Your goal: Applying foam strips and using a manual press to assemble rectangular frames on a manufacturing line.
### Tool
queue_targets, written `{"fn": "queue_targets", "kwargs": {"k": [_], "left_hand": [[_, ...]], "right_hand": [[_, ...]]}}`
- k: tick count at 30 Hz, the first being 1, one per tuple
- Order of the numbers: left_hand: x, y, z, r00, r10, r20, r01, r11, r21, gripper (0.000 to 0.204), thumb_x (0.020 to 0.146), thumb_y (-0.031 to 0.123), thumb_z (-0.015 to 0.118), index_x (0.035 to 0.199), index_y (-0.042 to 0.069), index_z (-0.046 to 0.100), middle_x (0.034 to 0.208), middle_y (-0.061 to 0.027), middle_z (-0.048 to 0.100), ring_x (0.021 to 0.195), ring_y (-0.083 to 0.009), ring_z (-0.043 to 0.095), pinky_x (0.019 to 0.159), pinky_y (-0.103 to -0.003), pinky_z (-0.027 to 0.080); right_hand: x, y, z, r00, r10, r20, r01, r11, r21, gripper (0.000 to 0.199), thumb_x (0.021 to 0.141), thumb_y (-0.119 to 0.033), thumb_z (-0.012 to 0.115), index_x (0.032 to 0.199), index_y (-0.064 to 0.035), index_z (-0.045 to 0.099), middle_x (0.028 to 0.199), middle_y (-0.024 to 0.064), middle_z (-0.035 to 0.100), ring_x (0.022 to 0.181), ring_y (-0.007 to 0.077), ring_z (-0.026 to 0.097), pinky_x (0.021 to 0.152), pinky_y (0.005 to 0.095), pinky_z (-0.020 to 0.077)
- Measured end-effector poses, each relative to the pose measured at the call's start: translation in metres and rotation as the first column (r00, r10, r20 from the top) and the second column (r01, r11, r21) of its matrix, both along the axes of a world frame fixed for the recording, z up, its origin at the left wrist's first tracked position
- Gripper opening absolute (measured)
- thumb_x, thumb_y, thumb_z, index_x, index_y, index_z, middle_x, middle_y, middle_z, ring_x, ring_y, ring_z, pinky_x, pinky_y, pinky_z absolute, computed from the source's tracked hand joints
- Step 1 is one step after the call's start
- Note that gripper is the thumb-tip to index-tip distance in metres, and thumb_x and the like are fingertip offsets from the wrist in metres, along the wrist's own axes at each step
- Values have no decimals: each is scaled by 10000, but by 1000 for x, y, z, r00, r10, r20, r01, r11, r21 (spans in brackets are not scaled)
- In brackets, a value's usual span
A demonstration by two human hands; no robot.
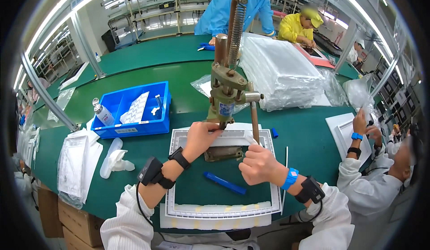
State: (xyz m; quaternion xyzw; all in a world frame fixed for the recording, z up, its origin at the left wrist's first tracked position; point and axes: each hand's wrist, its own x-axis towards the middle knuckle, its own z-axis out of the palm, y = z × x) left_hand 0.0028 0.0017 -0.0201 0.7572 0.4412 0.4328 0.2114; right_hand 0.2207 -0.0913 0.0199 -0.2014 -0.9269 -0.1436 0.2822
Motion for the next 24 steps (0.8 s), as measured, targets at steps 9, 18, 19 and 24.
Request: {"fn": "queue_targets", "kwargs": {"k": [9,18,19,24], "left_hand": [[1,0,0,1000,-1,18,0,999,36,159,760,162,764,878,57,783,741,-184,689,683,-354,675,654,-403,538],[1,-1,1,1000,1,24,-1,1000,8,156,756,168,766,865,57,783,752,-182,696,684,-357,675,666,-406,541],[0,-1,-1,1000,2,25,-2,1000,7,156,756,168,766,865,57,783,752,-182,696,684,-357,675,666,-406,541],[2,1,-2,999,-17,28,16,999,35,164,759,173,763,875,59,784,751,-180,696,689,-357,677,678,-404,545]], "right_hand": [[2,0,3,998,0,71,1,1000,-9,247,555,-54,614,528,-112,376,514,9,370,507,196,425,572,316,411],[1,0,2,996,2,90,1,1000,-26,239,566,-60,618,530,-118,388,514,7,391,521,194,447,599,316,423],[0,-3,5,995,-8,103,12,999,-42,237,567,-61,619,532,-117,391,515,7,394,522,193,447,600,316,424],[4,0,6,993,1,115,1,1000,-22,235,569,-65,622,538,-117,395,519,6,400,521,193,446,602,317,428]]}}
